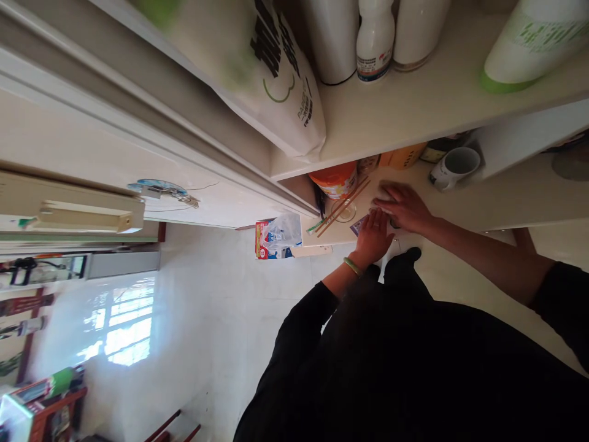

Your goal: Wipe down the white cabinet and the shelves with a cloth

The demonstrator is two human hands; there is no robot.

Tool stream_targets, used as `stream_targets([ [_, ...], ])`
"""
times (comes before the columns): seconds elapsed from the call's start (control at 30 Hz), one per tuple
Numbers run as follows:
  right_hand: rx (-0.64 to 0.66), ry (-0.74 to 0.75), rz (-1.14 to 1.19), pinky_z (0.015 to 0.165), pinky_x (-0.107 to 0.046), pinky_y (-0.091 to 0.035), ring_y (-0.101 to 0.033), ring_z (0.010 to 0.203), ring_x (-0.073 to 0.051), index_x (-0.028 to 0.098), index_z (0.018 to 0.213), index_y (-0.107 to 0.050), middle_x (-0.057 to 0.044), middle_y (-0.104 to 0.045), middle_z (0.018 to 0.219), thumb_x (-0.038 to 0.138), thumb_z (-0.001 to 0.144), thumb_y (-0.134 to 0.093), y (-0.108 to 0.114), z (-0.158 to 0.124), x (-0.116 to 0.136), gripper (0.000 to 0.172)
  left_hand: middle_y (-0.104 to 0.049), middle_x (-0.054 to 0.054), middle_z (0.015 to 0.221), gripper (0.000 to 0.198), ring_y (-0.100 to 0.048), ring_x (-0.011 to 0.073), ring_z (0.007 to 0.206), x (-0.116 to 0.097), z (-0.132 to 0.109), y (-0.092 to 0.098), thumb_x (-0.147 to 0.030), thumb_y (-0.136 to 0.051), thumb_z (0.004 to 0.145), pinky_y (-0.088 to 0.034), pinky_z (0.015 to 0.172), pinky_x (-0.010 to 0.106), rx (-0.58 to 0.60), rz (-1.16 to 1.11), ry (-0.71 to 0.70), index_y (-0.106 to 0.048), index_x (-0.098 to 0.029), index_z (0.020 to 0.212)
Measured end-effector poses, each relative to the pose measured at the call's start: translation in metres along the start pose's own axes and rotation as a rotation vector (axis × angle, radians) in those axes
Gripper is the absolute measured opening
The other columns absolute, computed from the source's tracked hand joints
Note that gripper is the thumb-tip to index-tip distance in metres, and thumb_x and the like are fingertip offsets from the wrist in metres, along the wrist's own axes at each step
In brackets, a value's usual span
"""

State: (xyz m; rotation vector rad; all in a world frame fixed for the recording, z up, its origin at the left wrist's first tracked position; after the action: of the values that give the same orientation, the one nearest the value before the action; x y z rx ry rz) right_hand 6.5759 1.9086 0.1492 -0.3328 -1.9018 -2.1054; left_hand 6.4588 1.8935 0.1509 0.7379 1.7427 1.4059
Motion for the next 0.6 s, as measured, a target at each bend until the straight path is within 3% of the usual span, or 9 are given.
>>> stream_targets([
  [0.17, -0.016, -0.046, 0.082, 0.140, -0.069, -0.040, -0.048, 0.173, -0.046, 0.026, 0.160, -0.083, -0.016, -0.053, 0.190, 0.023, 0.104, -0.072, 0.006, 0.018, -0.009, 0.057, -0.053, 0.027, 0.188, 0.062, -0.050, 0.0363, 0.180, 0.019, 0.004, 0.017, -0.022, -0.067, 0.114, -0.048, 0.148, 0.059, -0.039, -0.076, 0.046, -0.061, -0.010, 0.174],
  [0.27, 0.009, 0.029, 0.213, 0.142, -0.064, -0.043, -0.052, 0.171, -0.040, 0.031, 0.157, -0.084, -0.010, -0.063, 0.182, 0.026, 0.104, -0.070, 0.007, 0.003, -0.020, 0.055, -0.049, 0.022, 0.192, 0.063, -0.046, 0.0319, 0.183, 0.033, -0.010, 0.024, -0.019, -0.063, 0.114, -0.048, 0.149, 0.055, -0.083, -0.123, 0.087, -0.059, -0.014, 0.177],
  [0.33, -0.023, 0.014, 0.275, 0.140, -0.063, -0.047, -0.055, 0.170, -0.037, 0.032, 0.160, -0.081, -0.009, -0.066, 0.180, 0.030, 0.111, -0.057, 0.010, -0.017, -0.034, 0.055, -0.052, 0.023, 0.190, 0.067, -0.046, 0.0340, 0.183, 0.038, -0.023, 0.017, -0.018, -0.066, 0.111, -0.048, 0.149, 0.056, -0.071, -0.125, 0.127, -0.058, -0.013, 0.178],
  [0.43, -0.148, -0.108, 0.271, 0.134, -0.068, -0.049, -0.058, 0.164, -0.045, 0.027, 0.168, -0.075, -0.017, -0.069, 0.174, 0.032, 0.112, -0.053, 0.016, -0.028, -0.051, 0.060, -0.058, 0.022, 0.186, 0.066, -0.050, 0.0392, 0.180, 0.039, -0.033, 0.001, -0.016, -0.071, 0.107, -0.051, 0.146, 0.063, -0.048, -0.110, 0.163, -0.065, -0.014, 0.173],
  [0.6, -0.221, -0.135, 0.226, 0.141, -0.065, -0.035, -0.047, 0.169, -0.043, 0.014, 0.168, -0.069, -0.026, -0.057, 0.183, 0.035, 0.113, -0.063, 0.010, 0.008, -0.023, 0.059, -0.074, 0.016, 0.170, 0.057, -0.070, 0.0340, 0.160, 0.037, -0.028, 0.003, -0.007, -0.062, 0.110, -0.059, 0.138, 0.052, -0.107, -0.078, 0.151, -0.075, -0.021, 0.164],
])
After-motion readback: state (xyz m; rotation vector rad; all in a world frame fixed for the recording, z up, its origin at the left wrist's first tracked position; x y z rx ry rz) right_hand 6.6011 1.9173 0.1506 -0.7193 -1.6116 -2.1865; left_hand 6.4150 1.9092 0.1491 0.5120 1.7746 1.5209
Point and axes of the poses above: each hand's wrist, its own z-axis towards the middle knuckle, its own y-axis out of the back of the hand, x = y × z, the point moved 9 cm from there along z, towards the middle knuckle
